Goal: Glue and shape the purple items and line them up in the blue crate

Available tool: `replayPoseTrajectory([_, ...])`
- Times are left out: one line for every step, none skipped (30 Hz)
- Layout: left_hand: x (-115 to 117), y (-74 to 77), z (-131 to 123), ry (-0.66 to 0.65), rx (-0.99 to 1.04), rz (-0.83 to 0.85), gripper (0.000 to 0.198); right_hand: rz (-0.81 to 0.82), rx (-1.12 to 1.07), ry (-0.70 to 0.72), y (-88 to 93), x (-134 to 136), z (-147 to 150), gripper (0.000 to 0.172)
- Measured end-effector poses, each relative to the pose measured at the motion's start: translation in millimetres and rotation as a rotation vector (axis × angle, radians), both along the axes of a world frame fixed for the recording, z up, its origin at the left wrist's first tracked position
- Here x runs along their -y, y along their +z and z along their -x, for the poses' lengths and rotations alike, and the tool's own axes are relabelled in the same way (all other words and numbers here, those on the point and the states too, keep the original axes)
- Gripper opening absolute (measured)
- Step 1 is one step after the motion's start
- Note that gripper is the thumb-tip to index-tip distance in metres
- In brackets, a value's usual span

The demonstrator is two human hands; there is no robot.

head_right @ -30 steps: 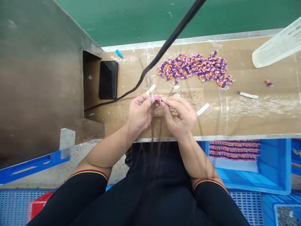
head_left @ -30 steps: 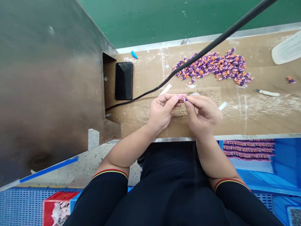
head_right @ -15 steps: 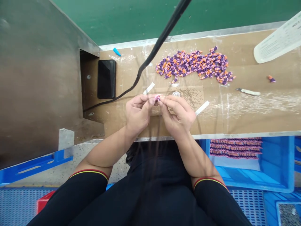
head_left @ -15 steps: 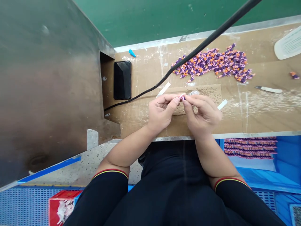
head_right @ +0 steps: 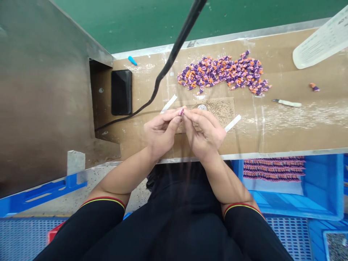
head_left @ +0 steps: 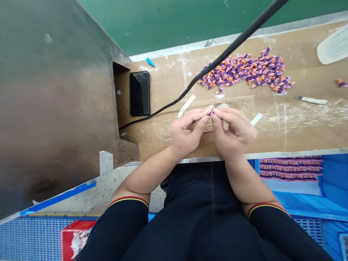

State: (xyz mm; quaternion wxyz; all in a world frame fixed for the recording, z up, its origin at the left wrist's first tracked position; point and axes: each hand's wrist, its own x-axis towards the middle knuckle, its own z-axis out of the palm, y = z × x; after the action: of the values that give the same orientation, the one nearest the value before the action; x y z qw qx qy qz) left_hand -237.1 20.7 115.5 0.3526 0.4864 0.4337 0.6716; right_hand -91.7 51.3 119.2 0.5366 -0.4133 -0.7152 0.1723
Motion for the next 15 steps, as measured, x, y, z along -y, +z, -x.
replayPoseTrajectory([0.2,-1.0,-0.2,-0.006,-0.012,-0.005,0.019,0.001,0.000,-0.005,-0.2,-0.1,0.1,0.013])
replayPoseTrajectory([0.3,-1.8,-0.5,-0.010,-0.021,-0.010,0.019,0.006,0.007,-0.011,-0.7,-0.2,0.1,0.013])
replayPoseTrajectory([0.4,-2.4,-0.9,-0.011,-0.028,-0.018,0.020,0.015,0.017,-0.018,-1.4,-0.4,-0.2,0.014])
replayPoseTrajectory([0.3,-2.7,-1.3,-0.009,-0.033,-0.030,0.020,0.025,0.025,-0.023,-2.1,-0.6,-0.5,0.015])
replayPoseTrajectory([0.3,-2.9,-1.6,-0.005,-0.038,-0.045,0.021,0.034,0.027,-0.026,-2.7,-0.9,-0.8,0.015])
replayPoseTrajectory([0.2,-2.9,-2.0,0.000,-0.046,-0.058,0.022,0.045,0.022,-0.025,-3.1,-1.1,-1.0,0.015])
replayPoseTrajectory([0.2,-2.8,-2.1,0.003,-0.054,-0.067,0.023,0.055,0.012,-0.021,-3.1,-1.3,-1.0,0.015])
replayPoseTrajectory([0.4,-2.6,-2.2,0.005,-0.063,-0.072,0.023,0.064,0.001,-0.016,-2.8,-1.3,-0.8,0.015])
replayPoseTrajectory([0.7,-2.3,-2.1,0.004,-0.071,-0.069,0.023,0.070,-0.008,-0.015,-2.1,-1.3,-0.3,0.015])
replayPoseTrajectory([1.1,-2.2,-1.9,0.001,-0.077,-0.059,0.024,0.071,-0.014,-0.019,-1.1,-1.1,0.4,0.014])
replayPoseTrajectory([1.6,-2.1,-1.8,-0.003,-0.081,-0.047,0.024,0.065,-0.021,-0.025,0.0,-0.9,1.3,0.013])
replayPoseTrajectory([2.1,-2.2,-1.6,-0.007,-0.082,-0.039,0.024,0.056,-0.027,-0.033,1.1,-0.6,2.2,0.013])
replayPoseTrajectory([2.6,-2.5,-1.5,-0.010,-0.081,-0.036,0.025,0.048,-0.031,-0.039,2.1,-0.3,3.1,0.013])
replayPoseTrajectory([3.0,-3.0,-1.5,-0.011,-0.080,-0.037,0.026,0.044,-0.033,-0.043,2.8,0.0,3.8,0.013])
replayPoseTrajectory([3.3,-3.6,-1.6,-0.013,-0.077,-0.041,0.027,0.046,-0.034,-0.043,3.4,0.2,4.5,0.013])
